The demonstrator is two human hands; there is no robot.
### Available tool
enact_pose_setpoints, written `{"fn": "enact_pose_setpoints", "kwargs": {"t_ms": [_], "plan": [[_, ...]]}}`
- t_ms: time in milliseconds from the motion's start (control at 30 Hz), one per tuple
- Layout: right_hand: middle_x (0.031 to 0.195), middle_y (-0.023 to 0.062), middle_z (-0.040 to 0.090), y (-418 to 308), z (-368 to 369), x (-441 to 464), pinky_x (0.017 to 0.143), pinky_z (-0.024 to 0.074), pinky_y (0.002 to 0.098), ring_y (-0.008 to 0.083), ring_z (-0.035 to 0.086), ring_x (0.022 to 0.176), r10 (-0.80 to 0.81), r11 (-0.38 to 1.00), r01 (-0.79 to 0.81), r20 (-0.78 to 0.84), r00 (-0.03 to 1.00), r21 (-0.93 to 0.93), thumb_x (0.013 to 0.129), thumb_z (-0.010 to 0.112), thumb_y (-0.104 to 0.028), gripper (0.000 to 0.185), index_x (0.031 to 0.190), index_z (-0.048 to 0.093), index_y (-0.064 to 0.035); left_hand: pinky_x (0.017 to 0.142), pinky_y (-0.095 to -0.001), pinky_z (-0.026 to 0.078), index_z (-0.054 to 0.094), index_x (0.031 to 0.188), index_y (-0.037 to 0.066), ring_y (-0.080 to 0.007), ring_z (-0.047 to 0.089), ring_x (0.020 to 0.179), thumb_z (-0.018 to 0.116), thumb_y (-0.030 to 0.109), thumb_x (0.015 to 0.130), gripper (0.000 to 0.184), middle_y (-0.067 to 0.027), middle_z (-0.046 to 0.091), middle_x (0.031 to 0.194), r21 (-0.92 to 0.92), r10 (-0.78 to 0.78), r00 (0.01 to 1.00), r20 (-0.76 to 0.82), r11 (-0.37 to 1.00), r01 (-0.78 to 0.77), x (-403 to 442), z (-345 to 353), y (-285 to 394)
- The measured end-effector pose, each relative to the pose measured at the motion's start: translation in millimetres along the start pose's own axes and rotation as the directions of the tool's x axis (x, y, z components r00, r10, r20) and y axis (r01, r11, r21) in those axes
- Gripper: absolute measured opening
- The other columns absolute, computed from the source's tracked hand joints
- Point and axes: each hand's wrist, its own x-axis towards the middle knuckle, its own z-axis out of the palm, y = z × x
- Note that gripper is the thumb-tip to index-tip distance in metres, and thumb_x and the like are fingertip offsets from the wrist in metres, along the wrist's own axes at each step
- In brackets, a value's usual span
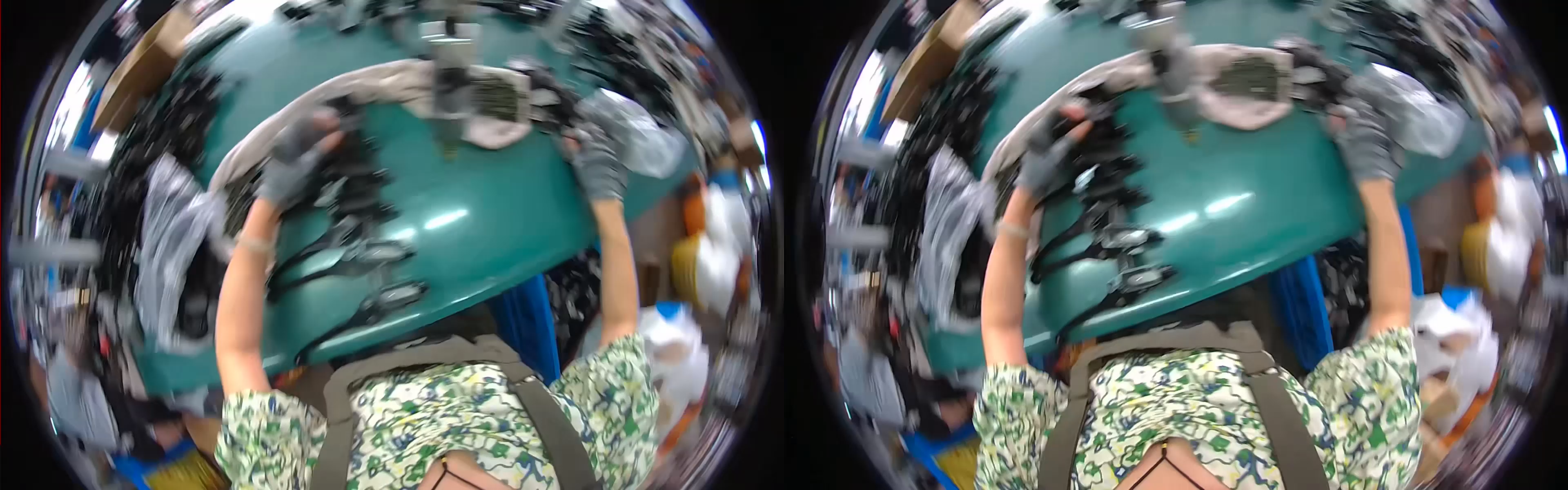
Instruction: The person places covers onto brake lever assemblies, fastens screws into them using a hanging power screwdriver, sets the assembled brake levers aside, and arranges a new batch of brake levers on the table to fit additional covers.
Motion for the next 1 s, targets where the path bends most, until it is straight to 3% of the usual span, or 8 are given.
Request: {"fn": "enact_pose_setpoints", "kwargs": {"t_ms": [233, 300, 467, 533, 567, 733, 867, 1000], "plan": [[0.109, 0.0173, 0.060, 24.3, 37.0, 8.7, 0.085, 0.0485, 0.0423, 0.0361, 0.059, 0.098, -0.089, 0.996, 0.089, -0.034, 0.995, -0.001, 0.091, 0.060, -0.026, 0.028, 0.107, 0.058, -0.0035, 0.074, -0.0233, 0.049, 0.066, 0.100, 0.002, -0.0072, 0.058, 0.080, 0.069, 0.005, 0.083, 0.018, -0.0005, 0.066, 0.090, 0.257, -0.185, 0.933, -0.309, 0.928, 0.269, -117.7, -70.3, 88.1], [0.110, 0.0172, 0.060, 35.0, 43.8, 15.9, 0.083, 0.0480, 0.0430, 0.0358, 0.059, 0.097, 0.018, 0.999, -0.025, 0.188, 0.982, 0.034, 0.091, 0.060, -0.025, 0.029, 0.109, 0.057, -0.0029, 0.072, -0.0256, 0.050, 0.066, 0.093, 0.001, -0.0085, 0.061, 0.080, 0.071, 0.006, 0.081, 0.014, -0.0030, 0.068, 0.087, 0.294, -0.509, 0.814, -0.280, 0.761, 0.578, -173.6, -96.9, 95.9], [0.092, 0.0135, 0.064, -29.0, -14.8, 15.1, 0.077, 0.0493, 0.0318, 0.0218, 0.062, 0.083, 0.278, 0.914, -0.255, -0.029, 0.960, 0.315, 0.096, 0.055, -0.017, 0.017, 0.105, 0.059, -0.0028, 0.071, -0.0353, 0.050, 0.065, 0.088, 0.007, -0.0259, 0.064, 0.077, 0.077, 0.016, 0.072, 0.022, -0.0089, 0.066, 0.085, 0.662, -0.376, 0.847, -0.376, 0.530, 0.530, -250.7, -75.4, 83.3], [0.091, 0.0046, 0.065, -81.2, -64.7, 4.5, 0.075, 0.0489, 0.0296, 0.0131, 0.059, 0.079, 0.088, 0.742, -0.152, 0.130, 0.988, 0.653, 0.095, 0.057, -0.016, 0.016, 0.103, 0.063, -0.0032, 0.073, -0.0360, 0.049, 0.065, 0.089, 0.009, -0.0262, 0.064, 0.079, 0.077, 0.017, 0.072, 0.022, -0.0081, 0.066, 0.086, 0.577, -0.424, 0.788, -0.448, 0.536, 0.616, -253.8, -58.9, 77.1], [0.095, 0.0031, 0.066, -88.6, -63.2, -9.1, 0.080, 0.0488, 0.0275, 0.0123, 0.060, 0.087, 0.013, 0.397, -0.433, 0.467, 0.884, 0.809, 0.091, 0.061, -0.016, 0.018, 0.104, 0.065, -0.0045, 0.071, -0.0356, 0.049, 0.066, 0.089, 0.010, -0.0252, 0.065, 0.078, 0.076, 0.017, 0.073, 0.021, -0.0073, 0.067, 0.086, 0.685, -0.322, 0.853, -0.412, 0.508, 0.523, -259.7, -57.2, 66.2], [0.090, 0.0040, 0.060, -115.0, -40.8, -39.2, 0.065, 0.0456, 0.0259, 0.0119, 0.051, 0.061, -0.005, 0.663, -0.127, 0.174, 0.985, 0.738, 0.080, 0.072, -0.008, 0.017, 0.096, 0.069, -0.0066, 0.074, -0.0344, 0.047, 0.061, 0.085, 0.003, -0.0260, 0.060, 0.078, 0.075, 0.007, 0.073, 0.018, -0.0091, 0.062, 0.084, 0.500, -0.438, 0.812, -0.385, 0.641, 0.583, -268.2, -64.8, 50.1], [0.099, 0.0069, 0.061, -94.2, -73.7, -40.4, 0.072, 0.0486, 0.0283, 0.0153, 0.055, 0.071, 0.029, 0.662, -0.420, 0.539, 0.842, 0.621, 0.078, 0.074, -0.014, 0.032, 0.108, 0.066, -0.0076, 0.081, -0.0318, 0.048, 0.062, 0.088, 0.002, -0.0204, 0.061, 0.084, 0.072, 0.001, 0.075, 0.017, -0.0084, 0.063, 0.088, 0.457, -0.437, 0.824, -0.360, 0.687, 0.564, -272.2, -66.8, 47.7], [0.105, 0.0097, 0.060, -104.4, -78.2, -46.5, 0.080, 0.0509, 0.0359, 0.0243, 0.059, 0.083, -0.149, 0.752, -0.185, 0.437, 0.887, 0.632, 0.073, 0.075, -0.022, 0.047, 0.116, 0.062, -0.0093, 0.082, -0.0295, 0.048, 0.061, 0.088, 0.000, -0.0173, 0.059, 0.085, 0.071, -0.003, 0.075, 0.017, -0.0079, 0.062, 0.089, 0.457, -0.460, 0.828, -0.319, 0.691, 0.560, -271.6, -76.2, 46.4]]}}
